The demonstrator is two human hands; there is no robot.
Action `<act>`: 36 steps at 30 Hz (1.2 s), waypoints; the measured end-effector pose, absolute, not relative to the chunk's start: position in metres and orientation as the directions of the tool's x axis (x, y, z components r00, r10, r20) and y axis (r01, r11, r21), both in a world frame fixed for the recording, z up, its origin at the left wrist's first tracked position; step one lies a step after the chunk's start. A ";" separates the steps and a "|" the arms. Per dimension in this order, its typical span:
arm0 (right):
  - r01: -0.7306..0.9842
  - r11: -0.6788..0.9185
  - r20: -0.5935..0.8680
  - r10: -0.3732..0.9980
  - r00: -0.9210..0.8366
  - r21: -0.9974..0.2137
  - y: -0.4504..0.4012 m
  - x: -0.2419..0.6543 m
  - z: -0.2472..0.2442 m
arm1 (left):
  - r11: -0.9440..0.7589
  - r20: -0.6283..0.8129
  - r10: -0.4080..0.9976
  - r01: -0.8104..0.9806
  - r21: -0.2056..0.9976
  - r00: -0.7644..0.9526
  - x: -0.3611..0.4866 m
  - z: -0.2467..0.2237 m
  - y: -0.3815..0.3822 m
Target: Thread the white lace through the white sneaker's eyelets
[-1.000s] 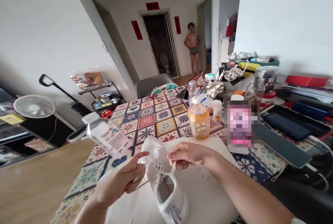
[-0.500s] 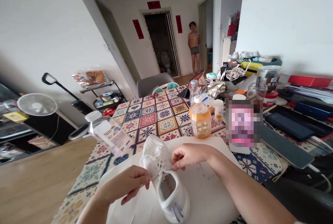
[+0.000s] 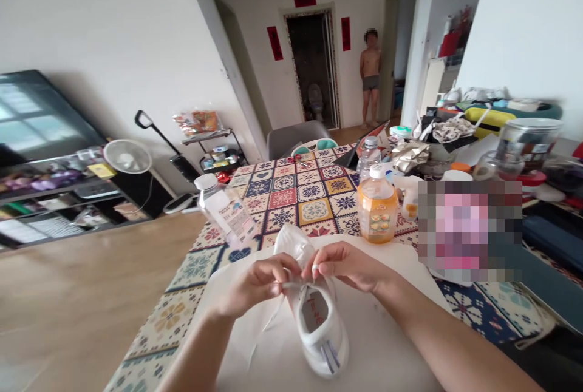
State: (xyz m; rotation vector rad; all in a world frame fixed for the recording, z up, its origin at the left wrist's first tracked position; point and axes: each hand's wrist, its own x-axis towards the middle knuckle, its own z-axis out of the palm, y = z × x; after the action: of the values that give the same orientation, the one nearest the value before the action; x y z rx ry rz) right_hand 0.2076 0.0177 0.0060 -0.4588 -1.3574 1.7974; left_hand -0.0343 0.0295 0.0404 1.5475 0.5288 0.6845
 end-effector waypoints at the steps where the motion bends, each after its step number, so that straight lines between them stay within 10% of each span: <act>1: -0.408 -0.116 0.164 0.792 -0.588 -0.906 0.016 0.204 0.003 | -0.065 0.114 0.689 -0.096 0.993 0.716 -0.030 0.037 0.028; 36: -0.110 0.144 0.172 0.935 -0.312 -0.983 -0.014 0.182 -0.006 | -0.008 0.209 0.852 -0.387 0.922 0.479 0.003 0.002 0.016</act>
State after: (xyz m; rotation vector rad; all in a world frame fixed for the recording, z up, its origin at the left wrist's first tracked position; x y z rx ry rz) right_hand 0.1818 -0.0138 -0.0059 -0.8541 -1.4475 1.3554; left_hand 0.0028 0.0161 0.0021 1.2145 0.4865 1.0421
